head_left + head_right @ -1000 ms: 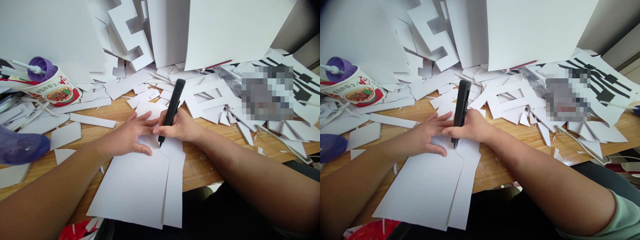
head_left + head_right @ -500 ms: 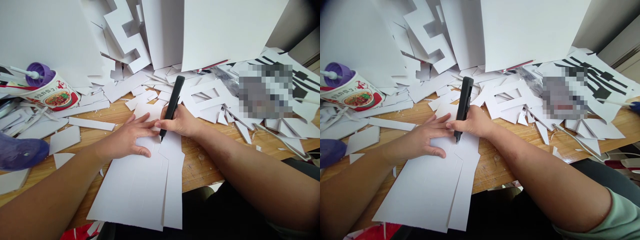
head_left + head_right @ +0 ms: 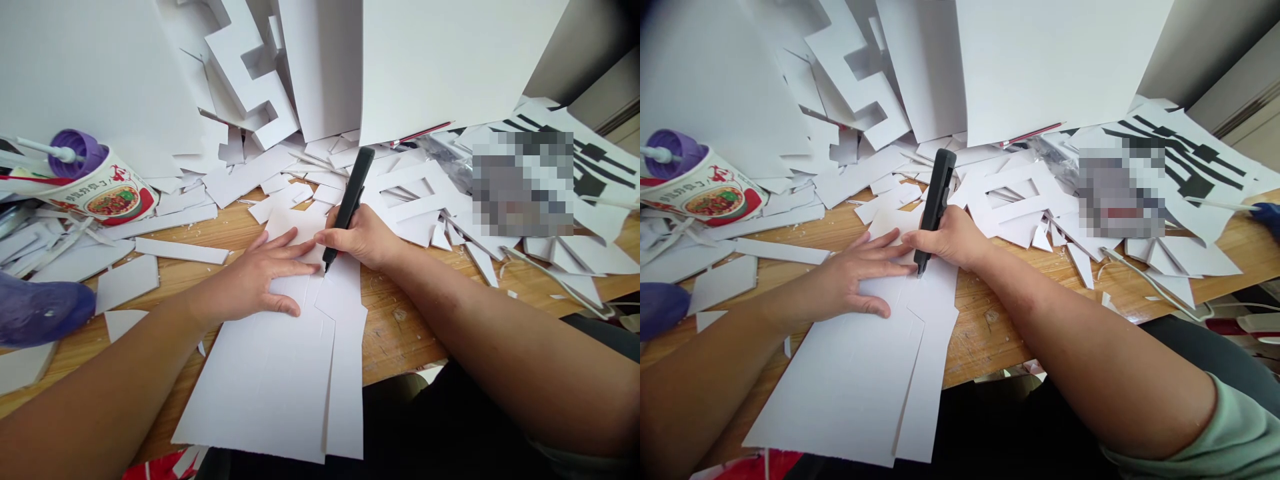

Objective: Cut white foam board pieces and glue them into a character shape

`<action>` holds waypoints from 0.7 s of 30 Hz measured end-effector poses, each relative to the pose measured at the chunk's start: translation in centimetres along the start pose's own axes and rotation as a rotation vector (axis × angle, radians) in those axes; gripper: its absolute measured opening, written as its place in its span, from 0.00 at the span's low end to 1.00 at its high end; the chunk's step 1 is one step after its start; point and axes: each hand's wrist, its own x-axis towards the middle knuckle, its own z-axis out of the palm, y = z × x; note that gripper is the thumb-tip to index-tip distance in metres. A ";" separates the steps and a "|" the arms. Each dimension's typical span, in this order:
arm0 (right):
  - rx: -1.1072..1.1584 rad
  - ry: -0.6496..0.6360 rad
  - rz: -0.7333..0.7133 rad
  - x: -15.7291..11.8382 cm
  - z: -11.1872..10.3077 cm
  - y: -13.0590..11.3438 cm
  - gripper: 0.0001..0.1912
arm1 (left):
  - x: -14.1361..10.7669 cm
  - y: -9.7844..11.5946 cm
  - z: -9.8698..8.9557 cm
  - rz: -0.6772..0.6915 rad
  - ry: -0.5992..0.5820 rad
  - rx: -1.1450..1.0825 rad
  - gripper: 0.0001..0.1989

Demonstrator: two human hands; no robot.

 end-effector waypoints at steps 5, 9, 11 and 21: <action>0.042 -0.001 -0.030 0.0 0.2 0.6 0.15 | -0.1 -0.1 0.0 -0.015 -0.012 -0.022 0.32; 0.270 0.105 -0.036 0.3 0.0 0.1 0.17 | 0.0 0.1 0.0 -0.037 -0.011 -0.019 0.33; 0.434 0.243 -0.048 0.2 -0.4 -0.8 0.19 | 0.0 0.3 -0.1 -0.042 -0.013 -0.025 0.33; 0.189 0.438 -0.004 -6.4 -0.3 -0.4 0.14 | -0.6 0.8 0.3 0.016 0.016 0.034 0.29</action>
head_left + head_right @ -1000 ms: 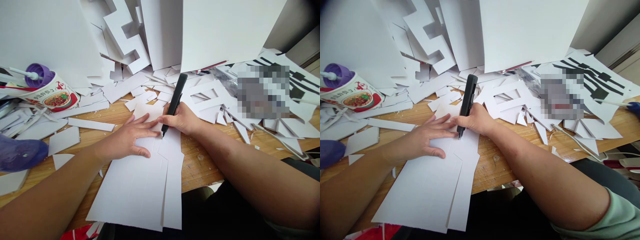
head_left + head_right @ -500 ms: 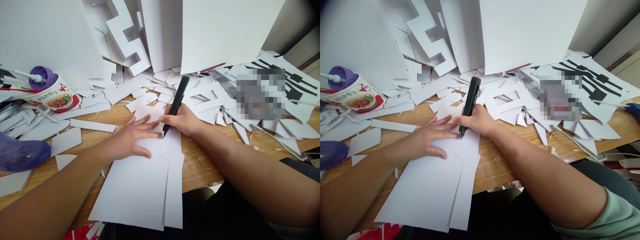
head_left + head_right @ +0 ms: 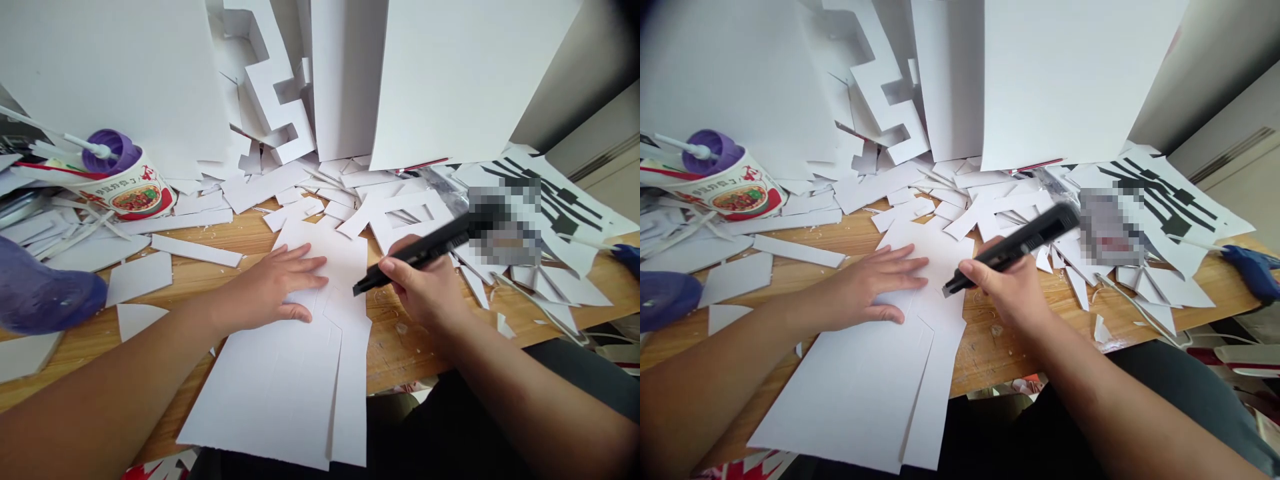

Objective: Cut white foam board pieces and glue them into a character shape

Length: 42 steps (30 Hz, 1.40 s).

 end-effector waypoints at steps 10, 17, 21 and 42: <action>-0.429 0.035 -0.309 -2.2 1.4 0.2 0.09 | -0.3 0.9 0.1 0.115 0.036 0.075 0.19; -0.587 -0.087 -0.329 -2.5 0.8 0.9 0.08 | -0.4 0.8 0.2 0.145 0.061 0.089 0.18; -0.623 -0.088 -0.351 -2.4 0.8 1.0 0.08 | -0.4 0.8 0.3 0.160 0.068 0.103 0.19; -0.769 -0.198 -0.463 -2.6 0.9 0.2 0.04 | -0.4 0.8 0.3 0.156 0.074 0.120 0.17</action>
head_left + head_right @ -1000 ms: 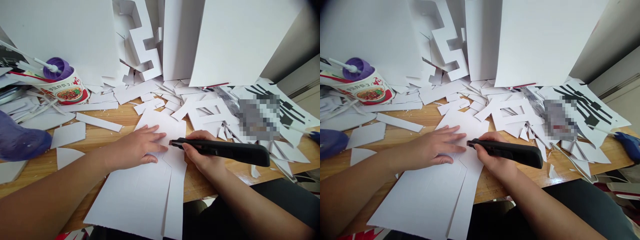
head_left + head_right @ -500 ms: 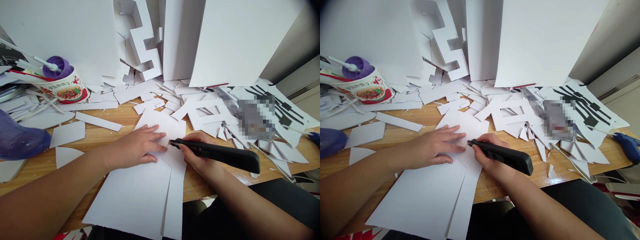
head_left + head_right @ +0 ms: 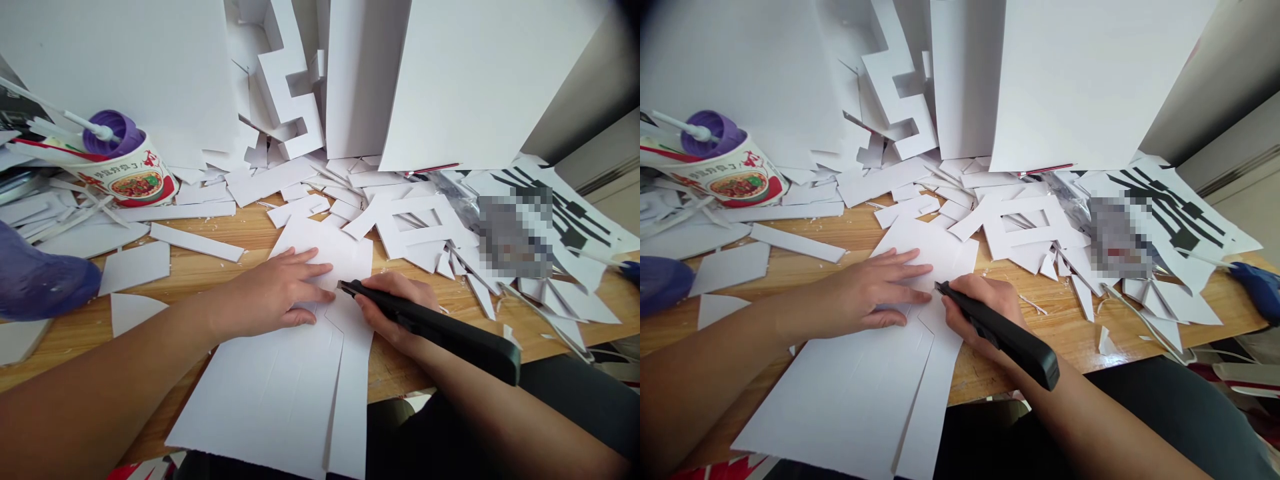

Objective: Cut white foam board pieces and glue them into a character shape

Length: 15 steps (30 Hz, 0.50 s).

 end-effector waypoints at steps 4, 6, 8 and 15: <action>0.002 0.009 -0.032 -0.3 0.1 0.2 0.04 | 0.2 0.1 -0.2 -0.009 -0.019 0.002 0.17; 0.002 0.000 -0.042 -0.3 0.1 0.2 0.04 | 0.2 0.1 -0.2 -0.010 -0.020 -0.003 0.17; -0.001 -0.011 -0.041 -0.3 0.1 0.1 0.04 | 0.2 0.1 -0.2 -0.016 -0.028 -0.012 0.17; -0.030 -0.043 -0.032 -0.2 -0.1 0.0 0.04 | 0.2 0.5 -0.7 -0.061 -0.064 -0.038 0.20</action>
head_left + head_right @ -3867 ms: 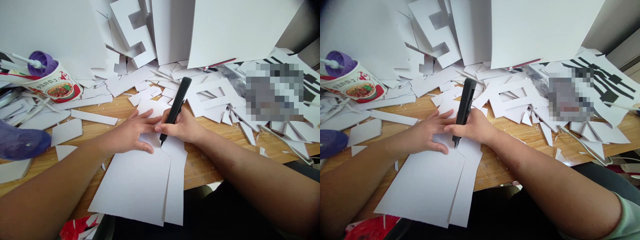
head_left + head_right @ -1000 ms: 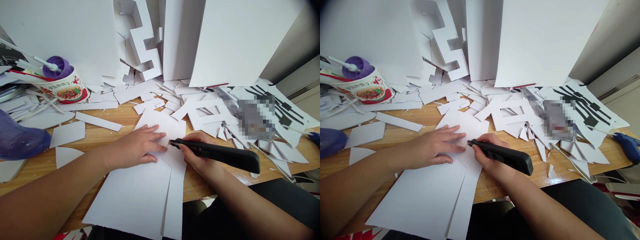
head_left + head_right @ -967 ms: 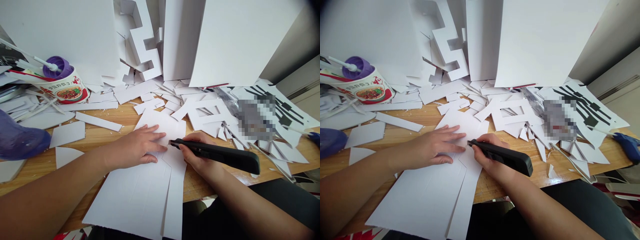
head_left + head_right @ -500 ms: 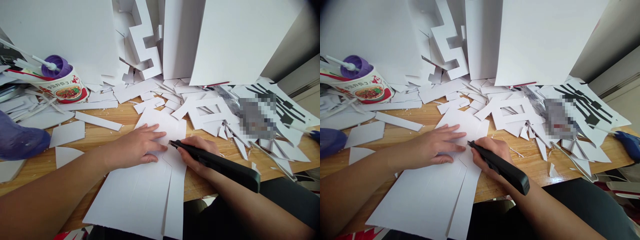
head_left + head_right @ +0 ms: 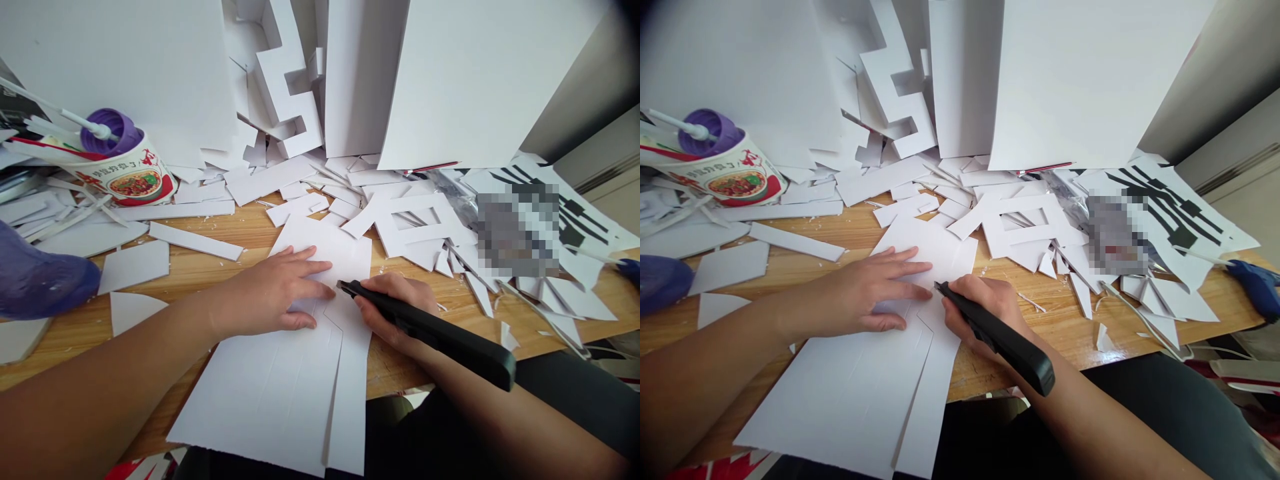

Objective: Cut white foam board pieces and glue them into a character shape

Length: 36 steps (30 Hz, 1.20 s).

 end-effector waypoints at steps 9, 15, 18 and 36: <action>0.050 0.004 -0.045 -0.3 -0.2 0.2 0.05 | 0.3 -0.2 0.1 -0.033 -0.023 -0.032 0.21; 0.048 -0.018 -0.007 -0.4 -0.8 0.2 0.06 | 0.3 -0.3 0.0 -0.043 -0.038 -0.036 0.21; 0.065 -0.031 0.002 -0.4 -1.2 0.2 0.05 | 0.4 -0.1 -0.1 -0.050 -0.049 -0.033 0.21; 0.826 0.263 0.390 1.8 -4.3 1.4 0.11 | 0.2 0.2 -0.2 -0.030 -0.050 0.017 0.21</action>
